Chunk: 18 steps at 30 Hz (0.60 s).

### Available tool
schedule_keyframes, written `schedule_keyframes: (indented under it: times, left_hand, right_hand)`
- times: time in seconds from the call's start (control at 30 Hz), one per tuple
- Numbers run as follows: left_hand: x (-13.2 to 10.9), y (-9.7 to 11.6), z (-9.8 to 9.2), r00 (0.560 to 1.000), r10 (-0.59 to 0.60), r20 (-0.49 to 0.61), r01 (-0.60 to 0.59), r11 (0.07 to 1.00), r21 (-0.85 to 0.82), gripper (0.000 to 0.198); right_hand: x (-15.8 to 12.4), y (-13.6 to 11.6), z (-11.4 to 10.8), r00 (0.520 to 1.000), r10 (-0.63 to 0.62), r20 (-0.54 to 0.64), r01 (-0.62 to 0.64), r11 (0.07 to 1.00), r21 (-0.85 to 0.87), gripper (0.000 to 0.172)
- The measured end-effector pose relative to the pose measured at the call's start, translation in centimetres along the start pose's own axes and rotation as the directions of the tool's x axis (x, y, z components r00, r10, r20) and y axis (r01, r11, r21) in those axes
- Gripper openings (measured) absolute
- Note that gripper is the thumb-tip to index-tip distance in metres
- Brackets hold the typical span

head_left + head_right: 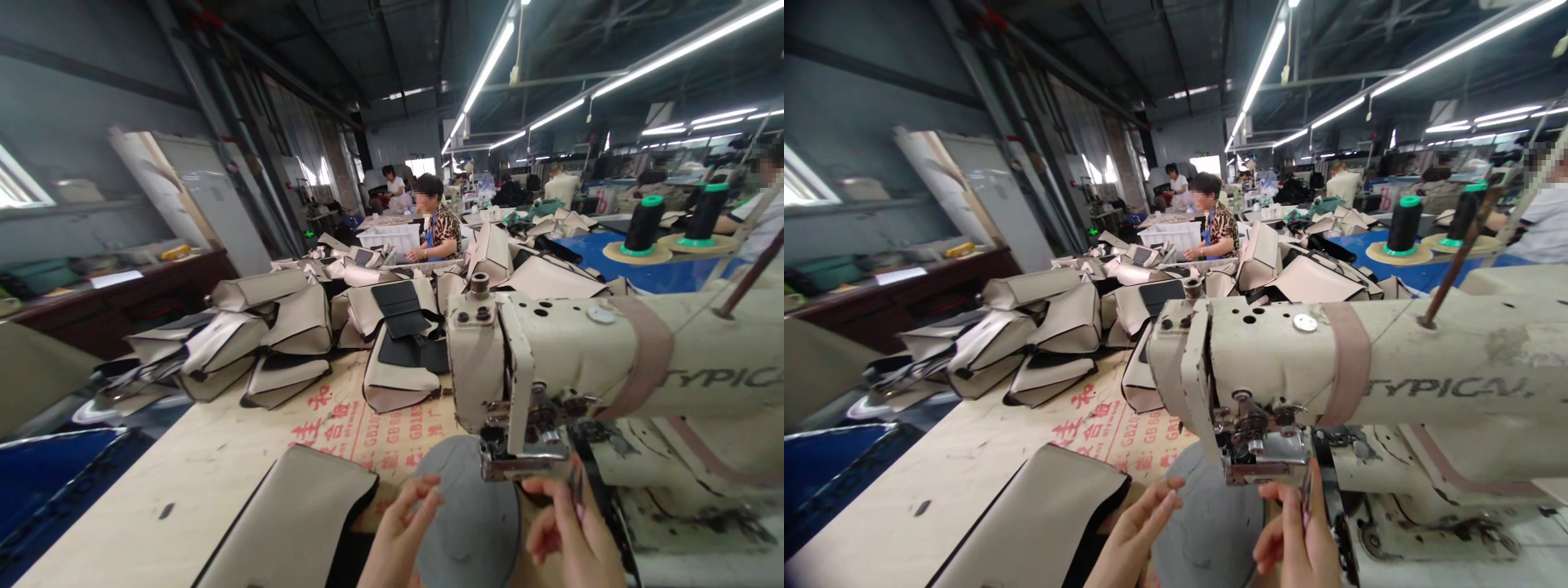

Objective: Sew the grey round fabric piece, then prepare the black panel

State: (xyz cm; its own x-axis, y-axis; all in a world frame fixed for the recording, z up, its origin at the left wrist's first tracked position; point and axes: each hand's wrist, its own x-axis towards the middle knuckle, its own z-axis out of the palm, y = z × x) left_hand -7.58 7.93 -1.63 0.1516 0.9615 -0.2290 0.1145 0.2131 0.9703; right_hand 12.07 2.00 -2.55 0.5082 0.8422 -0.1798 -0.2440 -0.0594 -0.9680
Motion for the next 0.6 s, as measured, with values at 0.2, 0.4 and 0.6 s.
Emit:
schedule_keyframes:
  times: [0.2, 0.4, 0.6]
  left_hand:
    - [1.5, -2.0, 1.0, 0.987, 0.119, -0.109, -0.096, 0.976, 0.193, 0.031]
    - [1.5, 0.4, 3.0, 0.889, 0.406, -0.21, -0.273, 0.84, 0.469, 0.016]
    - [3.7, 1.1, 5.1, 0.867, 0.498, -0.03, -0.443, 0.796, 0.413, 0.035]
  right_hand:
    - [1.4, 0.4, 1.1, 0.995, -0.016, -0.095, 0.013, 0.999, -0.035, 0.077]
    - [2.3, 0.2, -0.5, 0.995, -0.046, 0.09, 0.083, 0.88, -0.467, 0.074]
    - [1.1, 0.2, -1.3, 0.982, -0.108, 0.153, 0.171, 0.85, -0.498, 0.081]
